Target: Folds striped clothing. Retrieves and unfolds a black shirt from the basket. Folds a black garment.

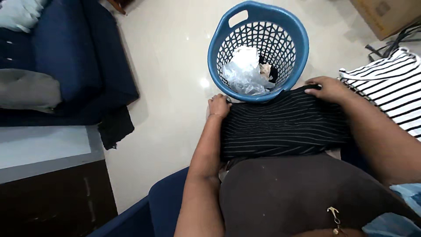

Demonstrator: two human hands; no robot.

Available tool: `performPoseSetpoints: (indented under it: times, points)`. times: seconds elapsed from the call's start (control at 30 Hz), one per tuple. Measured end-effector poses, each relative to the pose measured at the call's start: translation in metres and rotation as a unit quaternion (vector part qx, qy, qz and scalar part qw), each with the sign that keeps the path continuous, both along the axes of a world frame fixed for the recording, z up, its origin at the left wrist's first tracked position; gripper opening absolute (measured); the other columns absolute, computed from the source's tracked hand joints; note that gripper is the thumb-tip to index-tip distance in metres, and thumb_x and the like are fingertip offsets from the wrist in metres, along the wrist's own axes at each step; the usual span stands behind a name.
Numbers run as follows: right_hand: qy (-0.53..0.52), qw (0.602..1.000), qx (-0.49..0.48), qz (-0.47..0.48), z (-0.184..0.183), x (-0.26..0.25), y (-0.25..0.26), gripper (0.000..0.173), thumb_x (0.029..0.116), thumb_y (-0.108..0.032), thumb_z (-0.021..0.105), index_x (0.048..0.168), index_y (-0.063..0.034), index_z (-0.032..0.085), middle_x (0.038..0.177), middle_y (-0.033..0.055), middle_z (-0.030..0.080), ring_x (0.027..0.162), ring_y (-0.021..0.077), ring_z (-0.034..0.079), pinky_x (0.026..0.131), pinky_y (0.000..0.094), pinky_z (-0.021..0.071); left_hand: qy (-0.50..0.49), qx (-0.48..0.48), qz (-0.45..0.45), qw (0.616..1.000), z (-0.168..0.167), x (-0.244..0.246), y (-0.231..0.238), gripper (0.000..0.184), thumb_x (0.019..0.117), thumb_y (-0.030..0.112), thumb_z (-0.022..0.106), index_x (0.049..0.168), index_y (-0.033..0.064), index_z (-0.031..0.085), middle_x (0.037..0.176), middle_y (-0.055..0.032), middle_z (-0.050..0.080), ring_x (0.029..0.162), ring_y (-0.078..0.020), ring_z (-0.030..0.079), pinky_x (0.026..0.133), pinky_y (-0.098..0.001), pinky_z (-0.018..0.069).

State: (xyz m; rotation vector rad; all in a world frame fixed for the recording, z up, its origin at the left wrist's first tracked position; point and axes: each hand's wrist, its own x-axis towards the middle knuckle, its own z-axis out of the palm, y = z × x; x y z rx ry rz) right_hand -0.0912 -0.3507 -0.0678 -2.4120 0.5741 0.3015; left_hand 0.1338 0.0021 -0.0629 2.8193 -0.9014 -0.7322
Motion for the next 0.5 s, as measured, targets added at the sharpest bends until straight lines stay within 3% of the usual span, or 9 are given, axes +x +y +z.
performPoseSetpoints:
  times: [0.1,0.2,0.23,0.3,0.37,0.5]
  points:
    - [-0.066,0.997,-0.037,0.010,-0.017,-0.001,0.001,0.019,0.0983,-0.012,0.069,0.114,-0.0034,0.074,0.130,0.0217,0.066,0.127,0.0456,0.058,0.105,0.0681,0.0428,-0.011,0.048,-0.027,0.998,-0.010,0.000,-0.007,0.035,0.0958,0.024,0.069,0.129,0.0126,0.070,0.133,-0.0160,0.064,0.130,-0.0388,0.054,0.107,-0.0654,0.0366]
    - [-0.107,0.993,-0.043,-0.022,-0.009,-0.012,0.003,0.010,0.0963,-0.003,0.067,0.102,-0.0009,0.075,0.121,0.0229,0.069,0.120,0.0475,0.060,0.101,0.0683,0.0447,0.077,-0.065,0.047,0.994,-0.007,0.011,0.007,0.042,0.0933,0.010,0.070,0.135,0.0077,0.065,0.133,-0.0174,0.065,0.129,-0.0355,0.057,0.112,-0.0603,0.0376]
    - [-0.118,0.992,-0.037,-0.029,-0.010,-0.017,0.001,0.009,0.0966,-0.003,0.067,0.101,-0.0002,0.074,0.120,0.0233,0.069,0.117,0.0473,0.062,0.097,0.0678,0.0469,0.117,-0.133,0.082,0.981,-0.009,0.016,0.015,0.043,0.0921,0.005,0.071,0.135,0.0049,0.064,0.130,-0.0183,0.067,0.124,-0.0320,0.062,0.110,-0.0535,0.0450]
    - [-0.122,0.992,-0.013,-0.042,-0.010,-0.024,-0.002,0.010,0.0985,-0.004,0.065,0.103,0.0012,0.072,0.120,0.0241,0.068,0.113,0.0460,0.064,0.093,0.0663,0.0496,0.192,-0.275,0.147,0.931,-0.005,0.019,0.030,0.044,0.0890,-0.004,0.071,0.132,0.0011,0.064,0.121,-0.0197,0.068,0.106,-0.0257,0.067,0.097,-0.0439,0.0543]
    - [-0.124,0.991,0.010,-0.057,-0.005,-0.024,0.001,0.009,0.0984,-0.003,0.065,0.103,0.0024,0.072,0.119,0.0252,0.068,0.108,0.0457,0.066,0.091,0.0664,0.0498,0.246,-0.379,0.174,0.875,0.003,0.014,0.039,0.045,0.0885,-0.007,0.068,0.132,0.0011,0.064,0.115,-0.0143,0.067,0.092,-0.0159,0.065,0.085,-0.0349,0.0560]
    - [-0.154,0.984,0.074,-0.044,0.013,-0.012,0.023,0.014,0.0968,-0.001,0.067,0.110,0.0033,0.070,0.118,0.0247,0.068,0.100,0.0384,0.069,0.089,0.0586,0.0549,0.328,-0.507,0.137,0.786,0.029,-0.011,0.035,0.046,0.0889,-0.008,0.061,0.135,-0.0011,0.059,0.117,-0.0063,0.067,0.091,-0.0080,0.064,0.084,-0.0279,0.0558]
